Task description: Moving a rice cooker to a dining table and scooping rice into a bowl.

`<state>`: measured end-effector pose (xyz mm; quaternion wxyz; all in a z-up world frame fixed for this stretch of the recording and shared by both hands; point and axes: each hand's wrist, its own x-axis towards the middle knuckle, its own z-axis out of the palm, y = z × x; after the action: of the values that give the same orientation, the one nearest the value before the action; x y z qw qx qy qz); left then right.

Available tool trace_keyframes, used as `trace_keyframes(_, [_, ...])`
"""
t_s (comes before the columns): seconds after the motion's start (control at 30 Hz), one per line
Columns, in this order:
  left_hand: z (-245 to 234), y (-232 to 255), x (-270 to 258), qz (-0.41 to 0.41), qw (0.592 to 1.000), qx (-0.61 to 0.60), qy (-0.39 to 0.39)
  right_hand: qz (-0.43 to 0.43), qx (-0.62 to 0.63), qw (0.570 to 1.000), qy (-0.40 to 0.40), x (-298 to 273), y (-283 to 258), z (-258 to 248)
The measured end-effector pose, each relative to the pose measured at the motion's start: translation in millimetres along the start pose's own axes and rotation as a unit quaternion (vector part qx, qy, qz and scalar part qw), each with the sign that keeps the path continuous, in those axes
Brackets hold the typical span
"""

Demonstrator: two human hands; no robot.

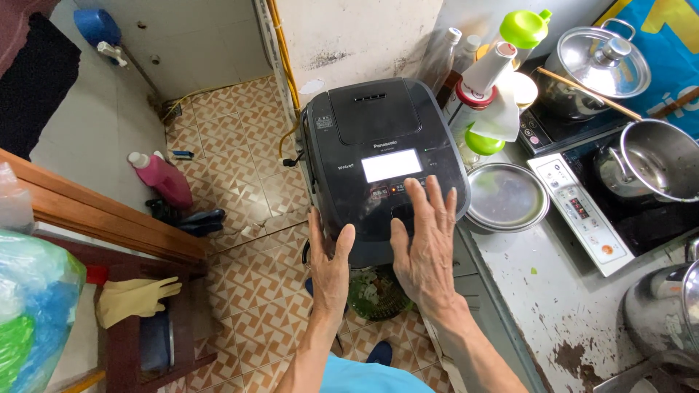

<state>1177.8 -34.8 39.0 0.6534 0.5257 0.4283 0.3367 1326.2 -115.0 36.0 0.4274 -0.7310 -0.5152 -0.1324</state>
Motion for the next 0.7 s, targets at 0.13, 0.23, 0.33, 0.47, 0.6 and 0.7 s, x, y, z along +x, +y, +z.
trace_keyframes(0.13, [-2,-4,0,0.001,1.0,0.001,-0.001,0.001,0.044,0.999,0.007,2,-12,11])
trace_keyframes(0.23, [-1,-1,0,-0.005,1.0,0.003,0.001,-0.006,0.035,0.999,0.005,1,-12,16])
trace_keyframes(0.33, [-1,0,1,0.007,1.0,-0.003,-0.003,-0.03,0.023,0.999,-0.011,0,-13,18])
trace_keyframes(0.47, [1,6,0,0.002,1.0,0.002,-0.002,-0.029,0.024,0.999,-0.009,0,-13,17])
trace_keyframes(0.6, [0,18,-3,0.004,1.0,0.003,0.0,-0.012,0.034,0.999,0.007,0,-16,15])
trace_keyframes(0.7, [1,5,-1,0.004,1.0,0.018,-0.001,-0.015,0.029,0.999,0.006,0,-12,18])
